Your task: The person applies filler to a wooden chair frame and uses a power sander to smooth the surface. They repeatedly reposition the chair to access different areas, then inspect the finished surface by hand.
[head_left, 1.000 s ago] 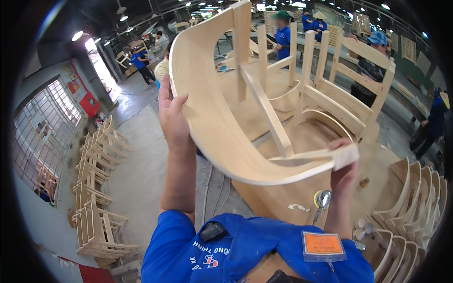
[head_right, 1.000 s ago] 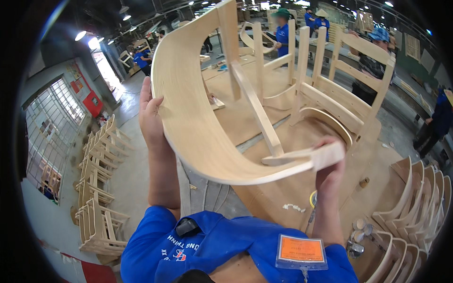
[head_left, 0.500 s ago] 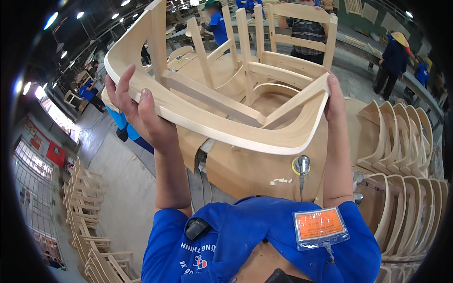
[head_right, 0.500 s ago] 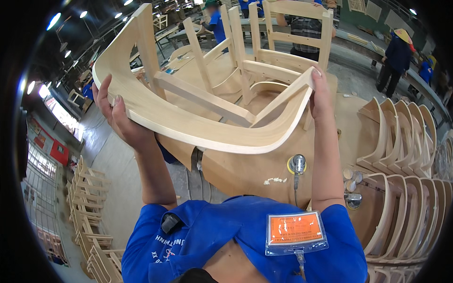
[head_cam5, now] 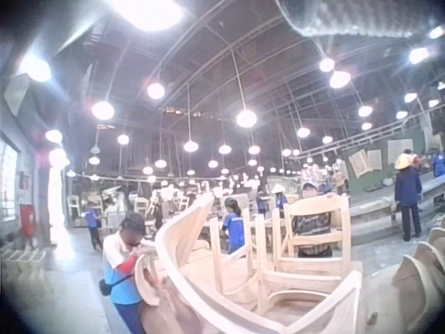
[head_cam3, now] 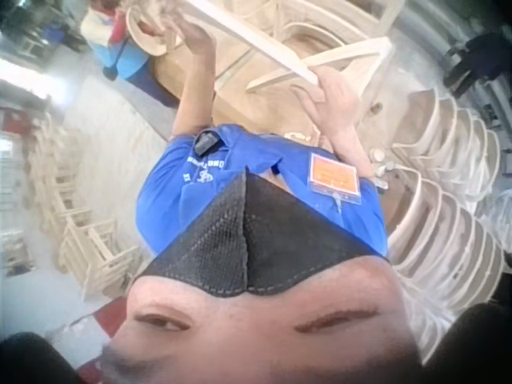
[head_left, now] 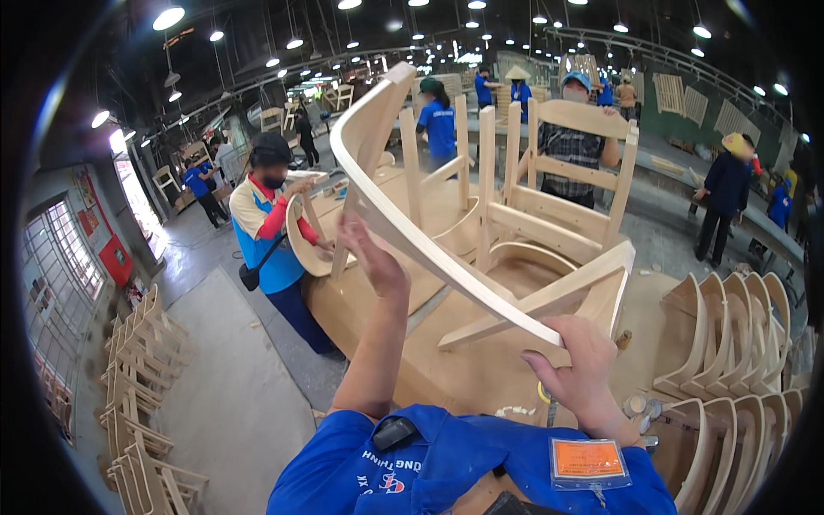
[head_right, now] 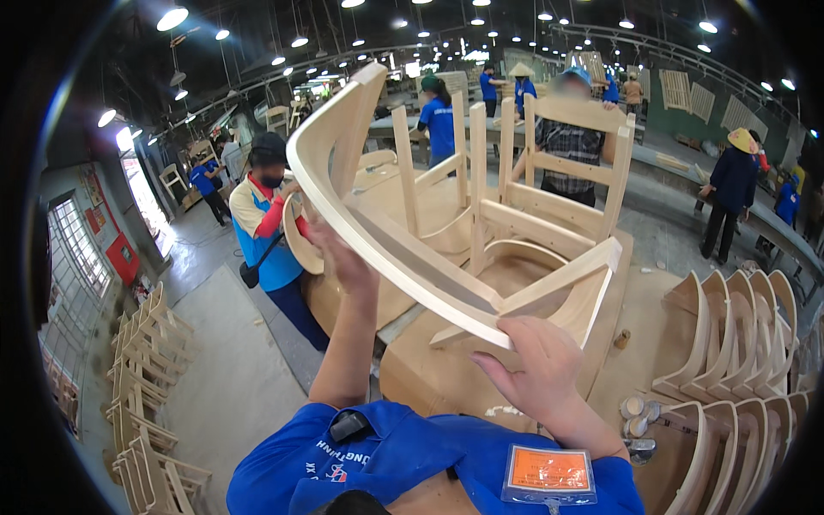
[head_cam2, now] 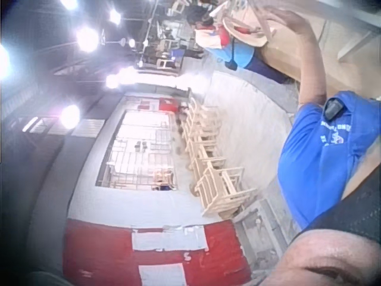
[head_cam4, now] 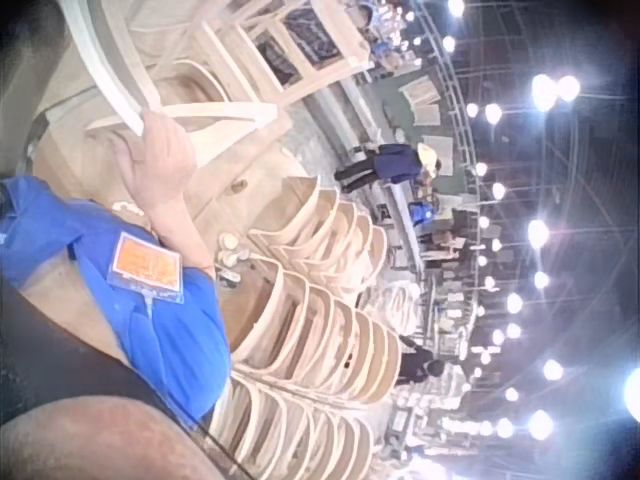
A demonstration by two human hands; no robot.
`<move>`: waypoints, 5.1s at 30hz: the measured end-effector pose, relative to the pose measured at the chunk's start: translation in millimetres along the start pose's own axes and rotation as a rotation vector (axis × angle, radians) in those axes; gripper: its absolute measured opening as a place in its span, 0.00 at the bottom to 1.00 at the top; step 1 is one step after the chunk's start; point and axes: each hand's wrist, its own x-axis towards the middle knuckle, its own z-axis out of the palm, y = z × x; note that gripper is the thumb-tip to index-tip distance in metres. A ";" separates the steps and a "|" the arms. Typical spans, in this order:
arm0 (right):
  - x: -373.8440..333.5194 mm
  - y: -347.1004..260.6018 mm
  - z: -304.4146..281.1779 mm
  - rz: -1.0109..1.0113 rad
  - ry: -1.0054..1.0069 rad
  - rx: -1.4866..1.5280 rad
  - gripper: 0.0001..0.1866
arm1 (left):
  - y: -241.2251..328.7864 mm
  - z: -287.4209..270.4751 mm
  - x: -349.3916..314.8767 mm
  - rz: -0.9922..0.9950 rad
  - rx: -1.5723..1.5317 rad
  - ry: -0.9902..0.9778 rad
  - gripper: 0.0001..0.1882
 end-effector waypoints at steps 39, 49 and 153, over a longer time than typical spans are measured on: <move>-131.5 178.1 343.3 0.856 -0.499 0.592 0.20 | 15.3 -198.7 85.1 0.134 1.023 0.061 0.23; -108.4 183.2 482.1 1.269 -0.720 0.789 0.36 | -119.1 -203.3 202.7 0.278 1.744 -0.425 0.23; 200.6 276.4 389.2 0.694 0.437 0.288 0.32 | -607.1 -25.4 572.2 0.833 1.307 -0.596 0.13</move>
